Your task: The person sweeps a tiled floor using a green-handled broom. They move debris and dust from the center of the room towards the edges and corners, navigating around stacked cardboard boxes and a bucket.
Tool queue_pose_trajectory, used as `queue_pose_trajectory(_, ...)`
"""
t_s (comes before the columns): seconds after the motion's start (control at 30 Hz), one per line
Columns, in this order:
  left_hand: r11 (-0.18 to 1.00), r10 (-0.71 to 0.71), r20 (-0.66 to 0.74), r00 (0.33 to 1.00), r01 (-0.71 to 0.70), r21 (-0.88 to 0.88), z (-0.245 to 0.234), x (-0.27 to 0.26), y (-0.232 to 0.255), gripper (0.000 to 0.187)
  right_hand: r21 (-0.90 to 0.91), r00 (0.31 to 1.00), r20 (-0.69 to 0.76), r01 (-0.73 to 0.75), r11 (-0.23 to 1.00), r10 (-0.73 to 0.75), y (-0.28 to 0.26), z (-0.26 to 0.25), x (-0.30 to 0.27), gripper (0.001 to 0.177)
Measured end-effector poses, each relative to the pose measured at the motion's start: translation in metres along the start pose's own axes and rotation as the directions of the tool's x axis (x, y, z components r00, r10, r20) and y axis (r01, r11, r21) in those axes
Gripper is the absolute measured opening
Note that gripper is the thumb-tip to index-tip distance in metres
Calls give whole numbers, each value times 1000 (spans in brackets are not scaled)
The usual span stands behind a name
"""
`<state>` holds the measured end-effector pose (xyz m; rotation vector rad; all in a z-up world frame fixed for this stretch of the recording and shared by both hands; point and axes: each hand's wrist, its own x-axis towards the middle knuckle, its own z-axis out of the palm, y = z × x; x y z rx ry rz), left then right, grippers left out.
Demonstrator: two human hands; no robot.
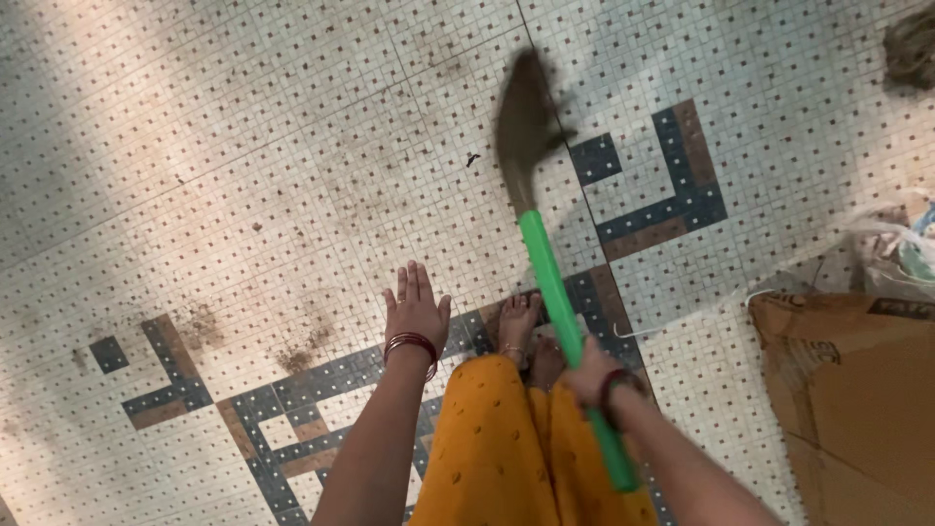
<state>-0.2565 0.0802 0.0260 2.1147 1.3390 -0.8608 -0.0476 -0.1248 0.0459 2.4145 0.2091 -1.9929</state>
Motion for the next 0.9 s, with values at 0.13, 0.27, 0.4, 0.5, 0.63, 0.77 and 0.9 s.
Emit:
queue_pose_trajectory(0.13,999,19,5,1000,-19,34,10,-4,13,76,-197,932,-159,293,936,-326,62,-41,-2,72)
queue_pose_trajectory(0.27,999,37,30,999,-37,-2,18,-10,26,78,32,969,-244,36,999,-27,80,-15,-33,74)
queue_pose_trajectory(0.4,999,41,31,999,-41,12,21,-15,30,78,105,966,-237,-78,991,101,60,-6,-49,74)
queue_pose_trajectory(0.5,999,14,20,1000,-13,-36,20,-18,30,77,2,976,-117,-184,983,183,44,-7,-39,73)
queue_pose_trajectory(0.63,999,38,33,999,-38,-10,14,-20,32,78,-65,983,1,-183,981,184,6,-8,-15,71)
queue_pose_trajectory(0.77,997,69,11,998,-69,-34,8,-10,44,78,37,992,44,-121,992,120,-9,-12,-6,69)
queue_pose_trajectory(0.9,996,93,11,996,-93,-15,7,-1,57,77,-76,995,56,-73,994,78,2,-30,-1,64)
